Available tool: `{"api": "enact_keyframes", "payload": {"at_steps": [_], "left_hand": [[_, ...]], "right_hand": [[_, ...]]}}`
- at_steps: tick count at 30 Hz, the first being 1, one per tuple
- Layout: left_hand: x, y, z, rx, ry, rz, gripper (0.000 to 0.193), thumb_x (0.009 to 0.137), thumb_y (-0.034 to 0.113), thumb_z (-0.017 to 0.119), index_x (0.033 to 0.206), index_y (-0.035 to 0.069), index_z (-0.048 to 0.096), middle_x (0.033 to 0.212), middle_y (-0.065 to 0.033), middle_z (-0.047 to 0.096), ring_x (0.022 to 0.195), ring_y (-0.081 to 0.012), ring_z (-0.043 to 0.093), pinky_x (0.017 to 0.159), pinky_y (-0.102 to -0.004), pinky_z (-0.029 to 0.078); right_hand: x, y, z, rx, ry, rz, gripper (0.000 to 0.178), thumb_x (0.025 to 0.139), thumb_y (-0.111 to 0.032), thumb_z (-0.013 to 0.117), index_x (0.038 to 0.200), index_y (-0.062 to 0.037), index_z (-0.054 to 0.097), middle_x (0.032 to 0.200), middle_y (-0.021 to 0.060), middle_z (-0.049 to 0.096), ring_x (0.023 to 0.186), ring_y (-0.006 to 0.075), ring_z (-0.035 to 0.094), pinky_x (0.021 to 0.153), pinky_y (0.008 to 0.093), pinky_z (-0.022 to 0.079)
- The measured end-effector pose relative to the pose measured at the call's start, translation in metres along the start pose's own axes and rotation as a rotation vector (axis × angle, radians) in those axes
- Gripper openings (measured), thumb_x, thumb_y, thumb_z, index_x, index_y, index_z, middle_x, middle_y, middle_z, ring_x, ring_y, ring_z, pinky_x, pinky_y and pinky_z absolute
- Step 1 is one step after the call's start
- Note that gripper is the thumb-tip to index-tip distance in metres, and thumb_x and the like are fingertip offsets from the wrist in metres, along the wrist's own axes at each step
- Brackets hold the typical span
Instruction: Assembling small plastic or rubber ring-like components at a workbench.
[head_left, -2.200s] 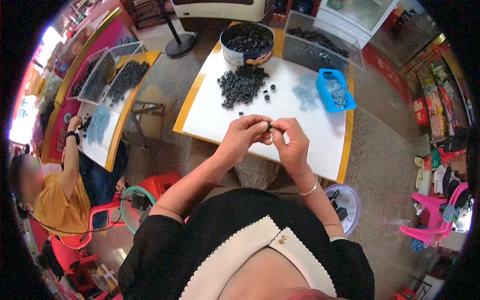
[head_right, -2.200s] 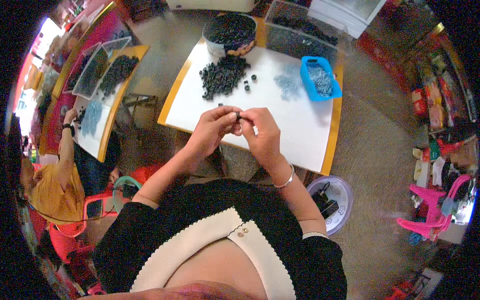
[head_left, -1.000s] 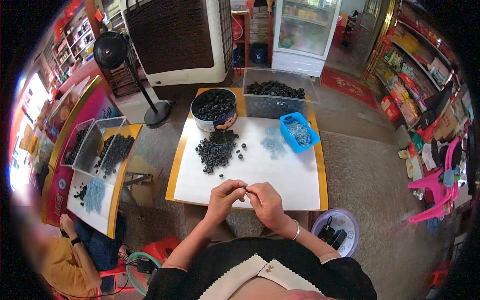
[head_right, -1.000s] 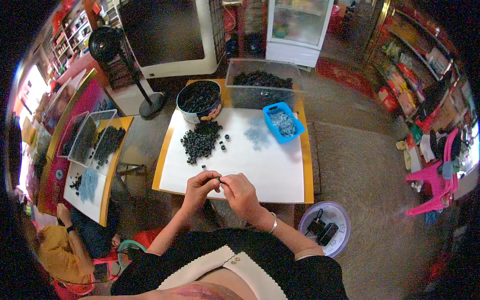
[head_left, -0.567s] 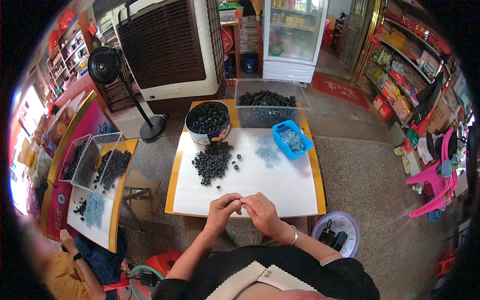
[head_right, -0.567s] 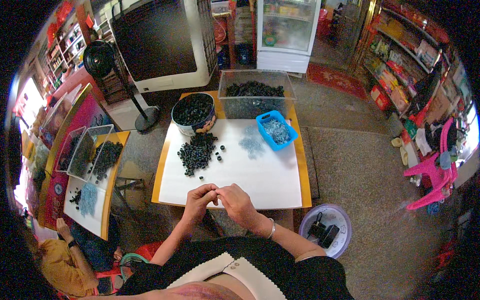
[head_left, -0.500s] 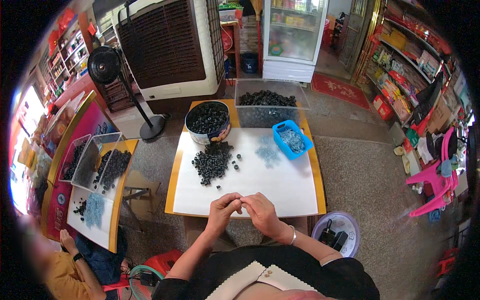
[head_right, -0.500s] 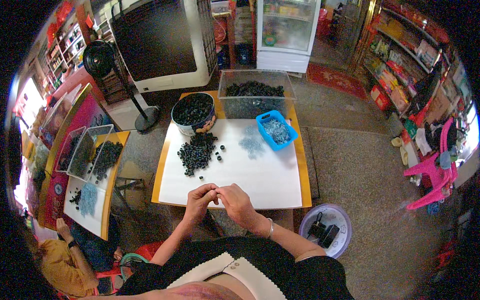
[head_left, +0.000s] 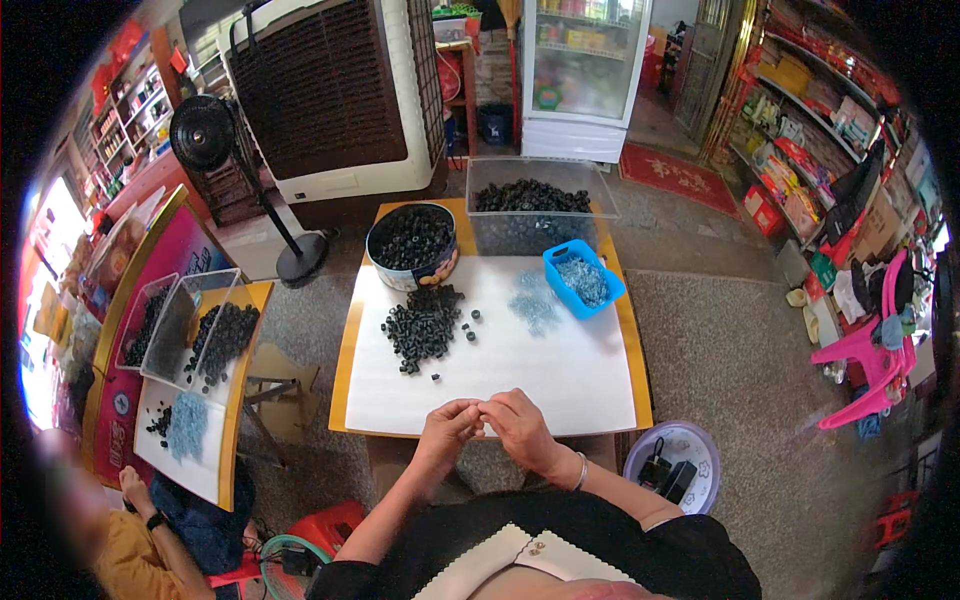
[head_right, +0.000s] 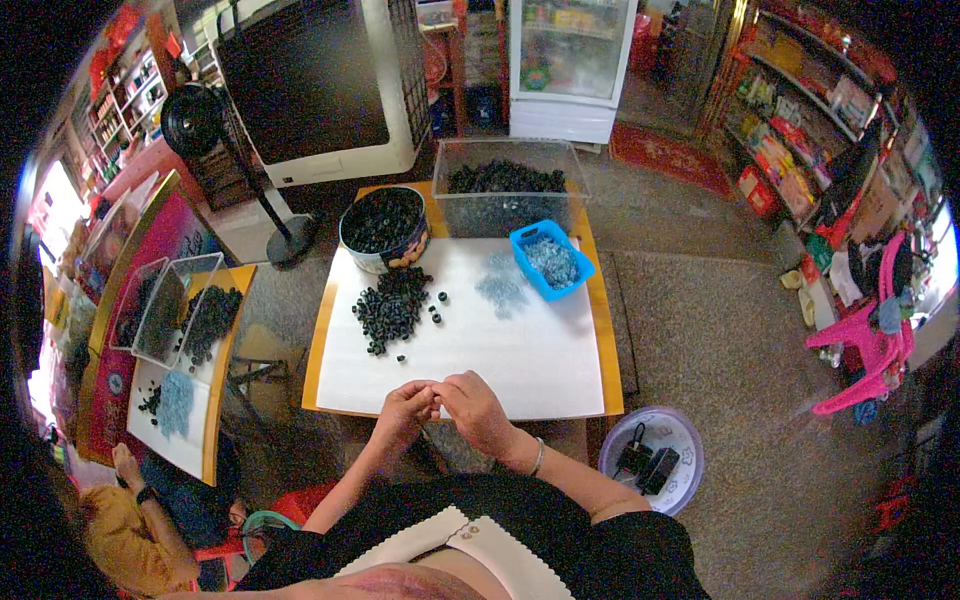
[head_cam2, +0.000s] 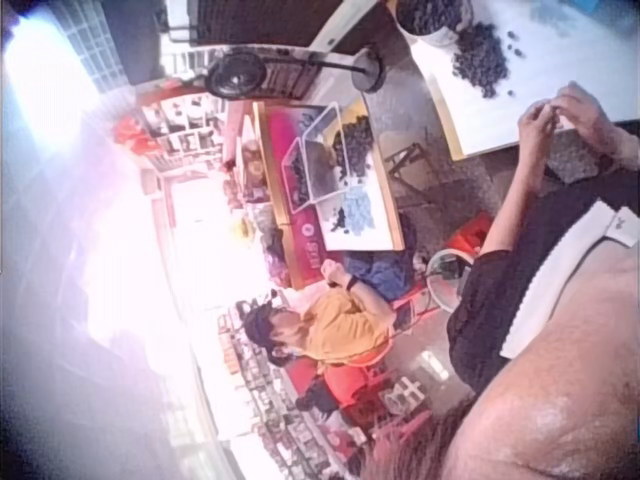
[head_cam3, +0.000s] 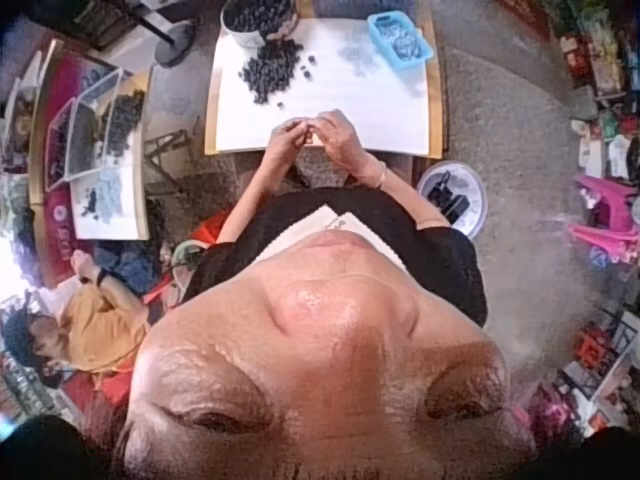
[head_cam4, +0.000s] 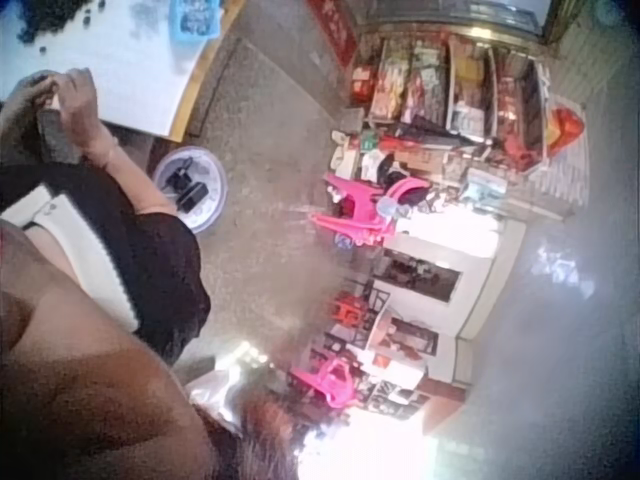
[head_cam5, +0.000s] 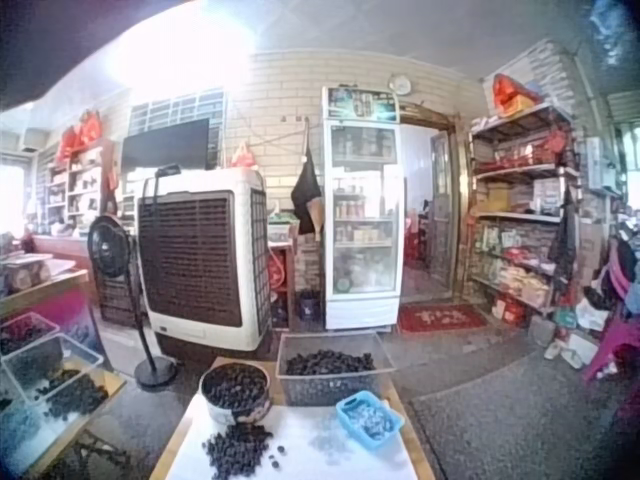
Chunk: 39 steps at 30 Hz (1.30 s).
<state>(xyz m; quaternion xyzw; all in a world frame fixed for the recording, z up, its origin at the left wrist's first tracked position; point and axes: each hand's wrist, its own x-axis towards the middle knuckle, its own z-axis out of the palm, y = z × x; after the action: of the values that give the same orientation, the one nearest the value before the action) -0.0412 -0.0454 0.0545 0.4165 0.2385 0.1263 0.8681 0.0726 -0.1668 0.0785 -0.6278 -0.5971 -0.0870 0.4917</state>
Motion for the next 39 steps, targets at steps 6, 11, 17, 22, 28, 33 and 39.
{"api": "enact_keyframes", "payload": {"at_steps": [6, 11, 17, 22, 28, 33, 39], "left_hand": [[0.001, -0.004, 0.007, 0.035, -0.075, 0.027, 0.028, 0.090, 0.018, 0.059, 0.109, -0.002, 0.061, 0.086, -0.0046, 0.063, 0.072, -0.0109, 0.057, 0.067, -0.0247, 0.049], [0.004, 0.006, 0.000, 0.152, -0.134, -0.049, 0.031, 0.088, 0.021, 0.062, 0.107, -0.003, 0.061, 0.082, -0.0033, 0.061, 0.070, -0.0101, 0.054, 0.065, -0.0246, 0.048], [0.007, 0.005, -0.013, 0.135, -0.137, -0.084, 0.032, 0.087, 0.022, 0.064, 0.104, -0.004, 0.063, 0.079, -0.0036, 0.060, 0.066, -0.0096, 0.052, 0.059, -0.0236, 0.044], [0.007, 0.005, 0.001, 0.125, -0.075, -0.060, 0.031, 0.088, 0.023, 0.061, 0.106, -0.003, 0.063, 0.079, -0.0028, 0.061, 0.063, -0.0084, 0.051, 0.055, -0.0225, 0.042], [0.002, -0.001, 0.008, 0.152, 0.007, -0.016, 0.031, 0.089, 0.024, 0.060, 0.108, 0.000, 0.064, 0.077, -0.0006, 0.060, 0.062, -0.0071, 0.049, 0.055, -0.0222, 0.040], [0.000, -0.006, 0.010, 0.090, 0.013, -0.047, 0.028, 0.091, 0.023, 0.057, 0.108, 0.000, 0.061, 0.080, -0.0001, 0.060, 0.064, -0.0077, 0.051, 0.055, -0.0222, 0.041], [0.007, -0.012, 0.004, 0.123, -0.123, -0.048, 0.030, 0.093, 0.024, 0.053, 0.111, 0.001, 0.058, 0.079, -0.0003, 0.056, 0.066, -0.0081, 0.051, 0.056, -0.0231, 0.042]], "right_hand": [[-0.005, 0.002, 0.001, -0.046, 0.001, 0.029, 0.022, 0.075, 0.001, 0.063, 0.097, -0.0018, 0.059, 0.086, 0.0103, 0.056, 0.077, 0.0271, 0.054, 0.066, 0.0350, 0.046], [-0.007, 0.005, -0.002, -0.029, -0.048, 0.041, 0.024, 0.076, 0.000, 0.063, 0.100, -0.0013, 0.059, 0.088, 0.0110, 0.055, 0.080, 0.0280, 0.054, 0.068, 0.0355, 0.046], [-0.005, 0.008, -0.004, 0.179, -0.219, 0.140, 0.030, 0.075, -0.002, 0.062, 0.105, -0.0027, 0.056, 0.094, 0.0141, 0.052, 0.089, 0.0323, 0.051, 0.076, 0.0391, 0.044], [-0.004, 0.011, -0.001, 0.138, -0.123, 0.208, 0.030, 0.080, -0.003, 0.060, 0.110, -0.0028, 0.059, 0.101, 0.0121, 0.053, 0.094, 0.0272, 0.053, 0.082, 0.0332, 0.045], [-0.009, 0.010, 0.001, 0.269, -0.161, 0.320, 0.030, 0.081, -0.006, 0.060, 0.112, -0.0025, 0.058, 0.105, 0.0124, 0.052, 0.098, 0.0275, 0.053, 0.084, 0.0335, 0.044], [-0.015, 0.007, -0.001, 0.260, -0.160, 0.336, 0.030, 0.080, -0.006, 0.061, 0.110, -0.0030, 0.059, 0.106, 0.0125, 0.053, 0.098, 0.0280, 0.054, 0.084, 0.0341, 0.044], [-0.011, 0.019, -0.001, 0.146, -0.100, 0.258, 0.023, 0.078, -0.005, 0.063, 0.100, -0.0026, 0.060, 0.100, 0.0116, 0.056, 0.094, 0.0271, 0.055, 0.083, 0.0344, 0.045]]}}
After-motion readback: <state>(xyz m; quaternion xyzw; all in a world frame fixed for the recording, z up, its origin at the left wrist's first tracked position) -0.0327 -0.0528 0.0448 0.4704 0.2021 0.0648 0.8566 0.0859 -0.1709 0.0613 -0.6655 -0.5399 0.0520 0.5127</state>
